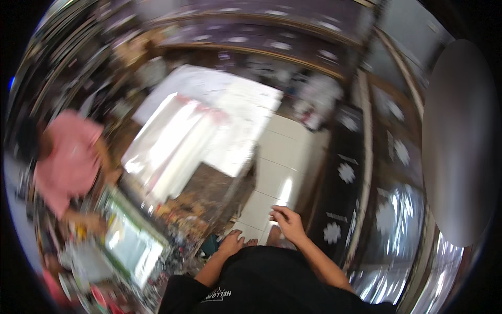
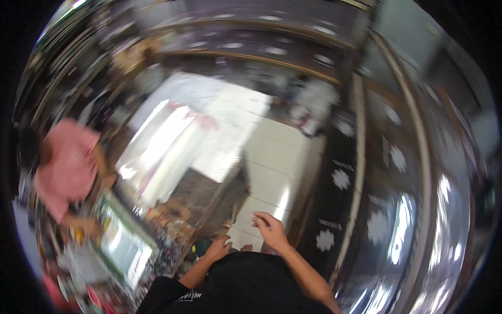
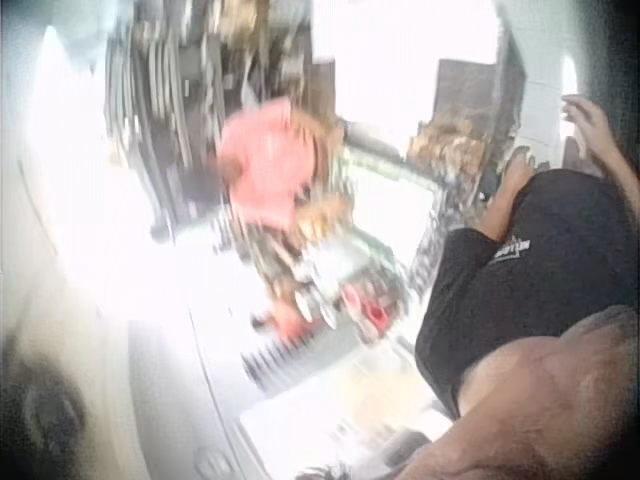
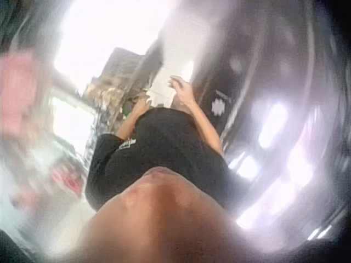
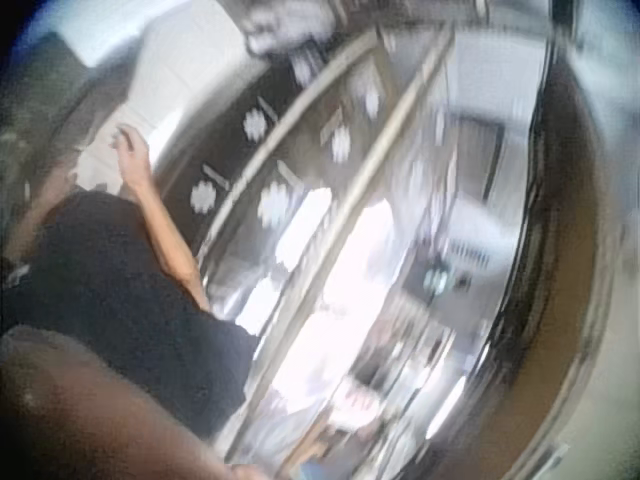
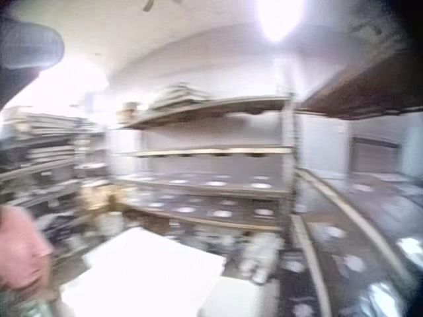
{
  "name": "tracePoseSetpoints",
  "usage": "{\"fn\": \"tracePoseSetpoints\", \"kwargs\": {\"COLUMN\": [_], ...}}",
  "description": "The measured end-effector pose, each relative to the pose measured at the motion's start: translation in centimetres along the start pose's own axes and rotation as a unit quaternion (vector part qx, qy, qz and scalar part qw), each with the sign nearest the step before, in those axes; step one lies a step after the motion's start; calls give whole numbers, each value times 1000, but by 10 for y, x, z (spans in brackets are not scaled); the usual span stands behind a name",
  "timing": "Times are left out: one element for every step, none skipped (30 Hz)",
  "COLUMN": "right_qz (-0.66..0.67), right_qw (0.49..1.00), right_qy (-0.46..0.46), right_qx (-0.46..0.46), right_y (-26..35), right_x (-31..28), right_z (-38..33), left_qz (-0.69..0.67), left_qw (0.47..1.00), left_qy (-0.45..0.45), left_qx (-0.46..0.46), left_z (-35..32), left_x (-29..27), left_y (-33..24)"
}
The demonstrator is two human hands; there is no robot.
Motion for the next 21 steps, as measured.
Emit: {"fn": "tracePoseSetpoints", "kwargs": {"right_qz": [3,-3,6,15,-24,-32,-40,-51,-75,-99,-106,-116,-125,-116,-107,-99,-91,-99,-107,-113,-118], "right_qw": [999,999,997,997,993,990,985,980,972,964,959,954,949,946,942,941,945,937,929,927,923], "right_qy": [3,29,48,53,50,44,53,62,78,87,93,97,100,95,91,102,101,107,108,95,80], "right_qx": [35,36,52,63,107,130,157,184,208,230,245,259,272,288,303,307,299,316,336,344,356], "right_y": [-11,-24,-45,-67,-82,-114,-135,-149,-159,-167,-176,-185,-188,-193,-196,-194,-211,-213,-213,-212,-208], "right_x": [1,-4,-10,-17,-26,-40,-51,-58,-65,-71,-76,-82,-86,-91,-94,-97,-106,-111,-118,-124,-127], "right_z": [13,25,39,52,61,72,79,84,86,89,90,92,96,96,95,94,99,100,98,102,98], "left_qz": [-4,-6,-10,-9,-7,-30,-11,8,29,20,54,85,117,116,163,208,250,265,278,291,292], "left_qw": [1000,998,995,990,985,980,968,953,936,924,913,901,888,891,888,882,876,877,881,884,884], "left_qy": [-31,-58,-103,-142,-173,-195,-250,-303,-351,-382,-403,-424,-445,-436,-427,-416,-403,-389,-370,-351,-348], "left_qx": [-2,0,-1,2,11,-10,2,15,25,20,6,-8,-21,-39,-57,-73,-88,-95,-99,-103,-110], "left_z": [-5,-10,-13,-17,-17,-16,-17,-17,-20,-23,-24,-25,-26,-25,-26,-24,-22,-19,-18,-14,-13], "left_x": [-5,-10,-18,-27,-34,-41,-49,-57,-63,-76,-90,-102,-109,-110,-111,-111,-111,-109,-103,-100,-99], "left_y": [-13,-27,-41,-56,-71,-81,-87,-92,-98,-107,-111,-113,-114,-101,-96,-92,-89,-85,-82,-80,-79]}}
Point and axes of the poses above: each hand's wrist, its own z-axis towards the middle knuckle, its own x-axis out of the palm, y = z × x, the point moved 3 cm from there along z, towards the middle knuckle, and after that the axes turned 6 degrees about x, right-handed, at the moved point
